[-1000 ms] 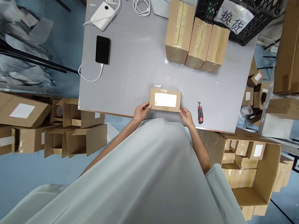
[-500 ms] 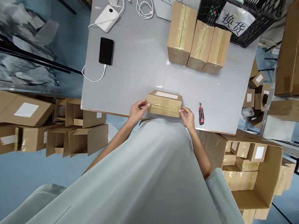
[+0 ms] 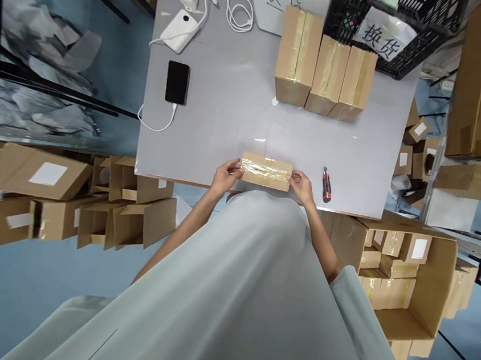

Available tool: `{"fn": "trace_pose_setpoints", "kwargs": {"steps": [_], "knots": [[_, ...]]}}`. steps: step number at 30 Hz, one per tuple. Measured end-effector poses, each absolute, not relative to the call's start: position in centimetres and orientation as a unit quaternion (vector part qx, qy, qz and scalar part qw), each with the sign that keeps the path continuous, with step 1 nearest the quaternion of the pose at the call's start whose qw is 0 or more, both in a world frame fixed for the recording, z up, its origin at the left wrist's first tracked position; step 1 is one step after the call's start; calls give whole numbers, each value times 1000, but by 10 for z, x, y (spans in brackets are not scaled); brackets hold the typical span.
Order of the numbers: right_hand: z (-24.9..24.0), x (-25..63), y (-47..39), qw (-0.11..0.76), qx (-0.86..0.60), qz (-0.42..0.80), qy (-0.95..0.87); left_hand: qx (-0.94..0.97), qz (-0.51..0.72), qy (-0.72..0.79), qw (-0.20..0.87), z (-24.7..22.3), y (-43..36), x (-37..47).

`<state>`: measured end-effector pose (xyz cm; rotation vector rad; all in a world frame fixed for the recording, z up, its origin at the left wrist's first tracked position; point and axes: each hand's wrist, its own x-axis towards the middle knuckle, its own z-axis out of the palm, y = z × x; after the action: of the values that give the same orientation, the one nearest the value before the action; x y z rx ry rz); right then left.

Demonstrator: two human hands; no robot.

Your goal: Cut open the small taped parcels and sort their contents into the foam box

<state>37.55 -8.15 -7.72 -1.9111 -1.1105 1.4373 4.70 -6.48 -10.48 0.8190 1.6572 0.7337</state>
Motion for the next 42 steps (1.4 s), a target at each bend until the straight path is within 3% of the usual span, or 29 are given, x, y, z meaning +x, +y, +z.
{"fn": "trace_pose_setpoints", "kwargs": {"steps": [14,30,42], "knots": [[-70,371,-86,303,-685,540,-385,440,366,640,513,-55,-69,51],[-75,352,-86,155,-670,542,-483,182,287,730,593,-99,-67,32],[-86,391,-91,209,-719,556,-360,279,305,672,615,-91,-72,58]]}}
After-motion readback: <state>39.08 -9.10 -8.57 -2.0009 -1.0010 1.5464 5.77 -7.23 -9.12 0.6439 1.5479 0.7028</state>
